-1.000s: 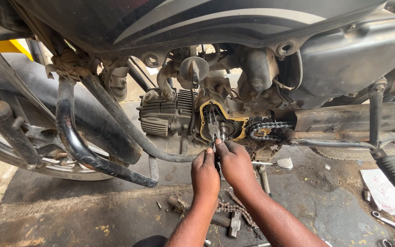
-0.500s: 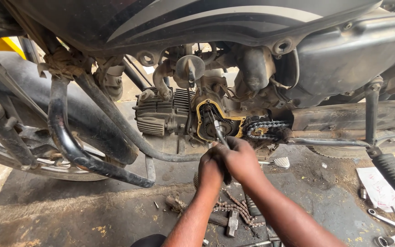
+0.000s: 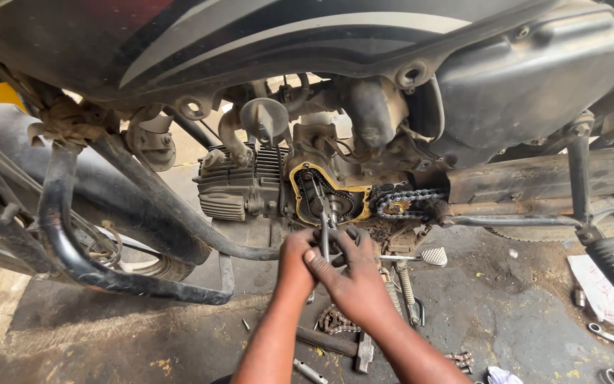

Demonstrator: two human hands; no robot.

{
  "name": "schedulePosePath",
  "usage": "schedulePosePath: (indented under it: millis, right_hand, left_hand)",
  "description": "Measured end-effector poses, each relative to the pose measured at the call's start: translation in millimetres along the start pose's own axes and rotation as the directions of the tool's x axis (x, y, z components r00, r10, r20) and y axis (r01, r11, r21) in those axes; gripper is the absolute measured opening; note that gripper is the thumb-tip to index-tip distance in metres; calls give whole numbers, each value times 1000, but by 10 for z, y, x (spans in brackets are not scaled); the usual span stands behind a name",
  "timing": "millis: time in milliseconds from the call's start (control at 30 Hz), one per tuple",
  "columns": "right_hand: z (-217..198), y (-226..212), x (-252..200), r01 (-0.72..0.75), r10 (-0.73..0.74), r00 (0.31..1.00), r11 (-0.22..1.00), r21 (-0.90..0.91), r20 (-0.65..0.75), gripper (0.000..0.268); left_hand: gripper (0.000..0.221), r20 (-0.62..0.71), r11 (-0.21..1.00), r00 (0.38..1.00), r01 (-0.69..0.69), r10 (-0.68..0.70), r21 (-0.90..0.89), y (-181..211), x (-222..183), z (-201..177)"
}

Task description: The person crouches beside a motorcycle with its engine side cover removed and uses pliers to grip and work on the cam chain and sprocket assembly inside the exposed engine case. They reposition the pliers repeatedly on the chain and components, at one point reaching up to the engine's upper area before returning to the chain.

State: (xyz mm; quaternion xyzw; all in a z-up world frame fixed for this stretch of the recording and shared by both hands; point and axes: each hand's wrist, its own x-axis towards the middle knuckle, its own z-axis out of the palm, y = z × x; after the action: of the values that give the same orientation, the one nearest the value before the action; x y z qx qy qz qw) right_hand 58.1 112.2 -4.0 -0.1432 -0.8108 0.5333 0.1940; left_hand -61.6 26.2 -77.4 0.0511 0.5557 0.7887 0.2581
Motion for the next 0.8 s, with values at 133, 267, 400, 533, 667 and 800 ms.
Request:
schedulePosePath:
  millis: [133,267,400,533,667,800]
  right_hand:
    - [29,-133,-36,-47,48,998,999,8,-45,59]
    - [25,-135,-62,21,-17,989,999,27,-148,62]
    - [6,-60,4,67,-74,978,997,-42,-194,75]
    - [-45,36,114,95,-123,981,979,-180,-150,71]
    - [-43,174,165,218,-259,950,951,-221,-173,72]
    - [-89,30,124,-87,84,996,982,-170,-22,81]
  left_hand:
    - [18,99,950,995,-45,15,310,241,-113,10]
    - [26,-237,951,963,186,-127,246,514,-148,107]
    - [22,-208,989,973,123,-104,81,665,-154,204]
    - [25,52,951,984,-179,172,252,571,-151,364]
    - [21,31,975,983,-186,183,126,515,-99,401]
    - [20,7,924,962,-264,273,276,363,32,267]
